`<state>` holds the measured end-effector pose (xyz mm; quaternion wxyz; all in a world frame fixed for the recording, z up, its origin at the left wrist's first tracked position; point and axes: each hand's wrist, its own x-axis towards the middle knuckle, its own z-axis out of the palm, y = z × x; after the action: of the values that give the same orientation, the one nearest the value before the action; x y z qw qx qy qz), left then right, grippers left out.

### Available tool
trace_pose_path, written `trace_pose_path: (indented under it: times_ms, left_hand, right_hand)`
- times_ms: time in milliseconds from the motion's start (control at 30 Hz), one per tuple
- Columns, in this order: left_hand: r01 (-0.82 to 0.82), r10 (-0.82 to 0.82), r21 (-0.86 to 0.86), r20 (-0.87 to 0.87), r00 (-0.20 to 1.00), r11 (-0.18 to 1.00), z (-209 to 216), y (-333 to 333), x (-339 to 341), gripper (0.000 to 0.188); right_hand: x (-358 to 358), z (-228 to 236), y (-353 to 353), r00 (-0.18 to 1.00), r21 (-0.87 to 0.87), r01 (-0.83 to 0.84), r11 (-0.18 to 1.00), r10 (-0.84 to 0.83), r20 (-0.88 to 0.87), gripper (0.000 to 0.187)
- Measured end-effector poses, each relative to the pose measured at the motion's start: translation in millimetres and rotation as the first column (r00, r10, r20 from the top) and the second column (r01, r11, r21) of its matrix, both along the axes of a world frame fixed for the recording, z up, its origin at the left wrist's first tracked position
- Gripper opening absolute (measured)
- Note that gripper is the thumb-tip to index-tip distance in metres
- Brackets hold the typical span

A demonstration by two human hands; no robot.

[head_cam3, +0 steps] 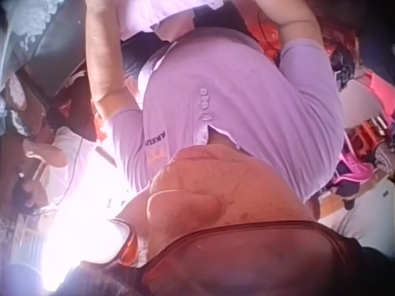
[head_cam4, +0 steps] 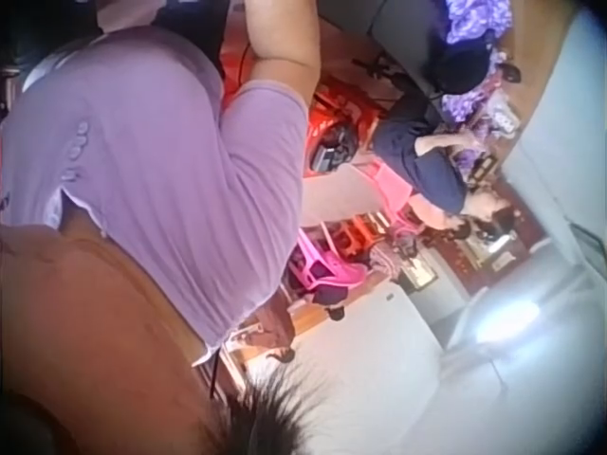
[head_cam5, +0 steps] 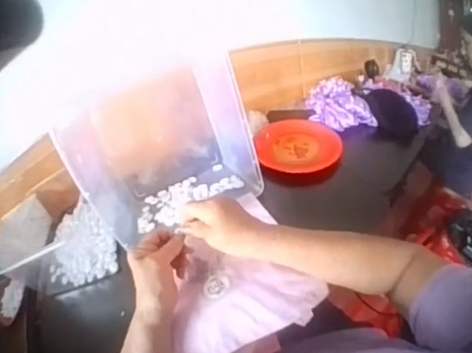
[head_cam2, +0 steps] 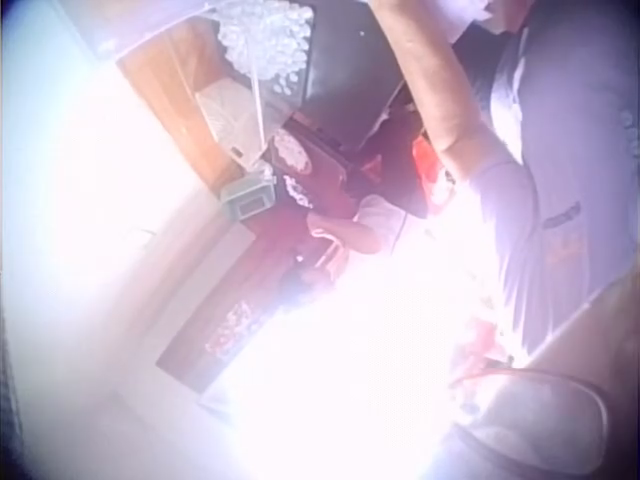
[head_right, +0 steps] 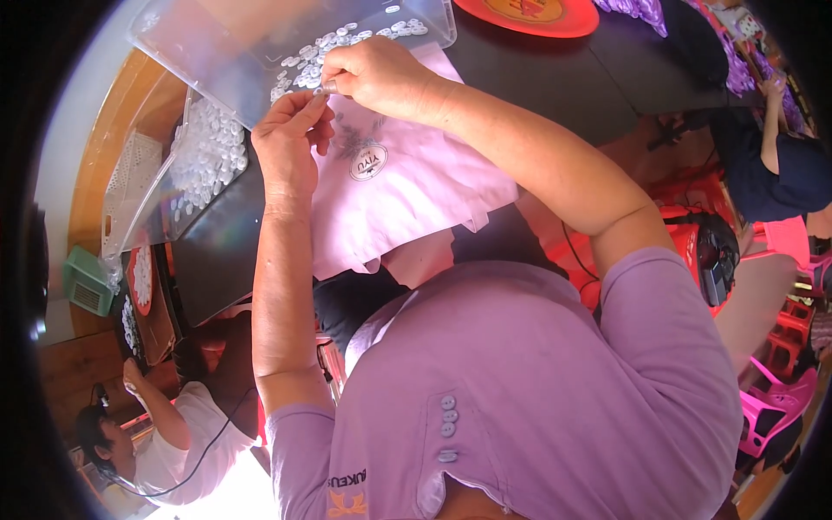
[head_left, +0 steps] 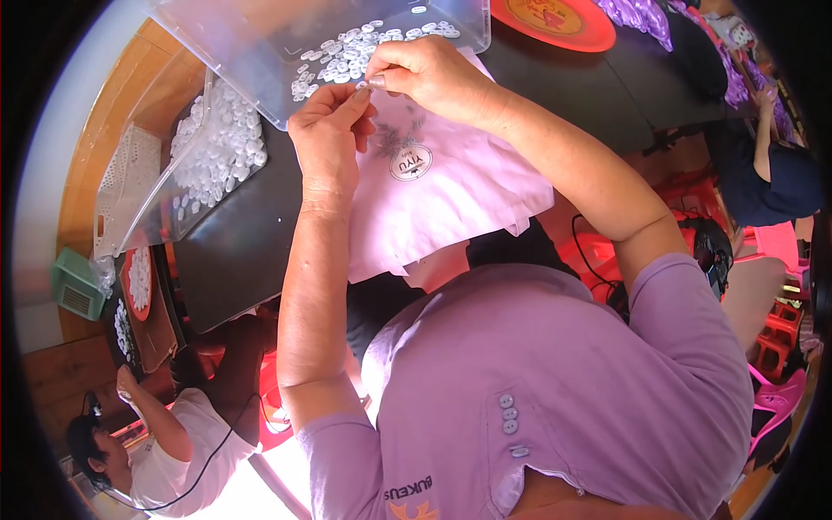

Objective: Placing small white buttons or components onto a pink garment for assembly.

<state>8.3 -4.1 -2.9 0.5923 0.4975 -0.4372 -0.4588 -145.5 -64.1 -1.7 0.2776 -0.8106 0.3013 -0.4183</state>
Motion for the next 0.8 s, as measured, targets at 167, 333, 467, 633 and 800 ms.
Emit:
trace_pose_path:
  times_ms: [167,333,467,633,800]
  left_hand:
    - [0.012,-0.012,0.007,0.004,1.000,1.000,1.2,0.5,-0.6,0.010]
    - [-0.019,0.014,0.052,0.086,0.996,0.998,-2.3,-0.1,-1.6,0.009]
    - [-0.029,0.027,0.031,0.050,0.998,0.999,-5.2,-0.9,-5.0,0.009]
    - [-0.072,0.070,0.021,0.093,0.993,0.997,-3.2,-1.6,-5.4,0.009]
    - [-0.220,0.222,0.025,-0.125,0.967,0.975,-1.5,-4.6,10.0,0.010]
  right_hand:
    - [-1.2,2.7,1.2,1.000,-0.009,0.021,1.000,-0.021,-0.015,0.008]
    - [2.6,-6.1,0.1,0.999,-0.015,0.030,0.999,-0.031,-0.028,0.007]
    - [3.9,-6.4,3.8,1.000,0.044,-0.017,0.999,0.017,0.009,0.007]
    - [1.5,-3.0,-0.8,0.994,0.287,-0.051,0.957,0.020,0.107,0.011]
    - [2.6,14.1,-30.2,0.933,-0.155,0.165,0.974,-0.205,-0.295,0.014]
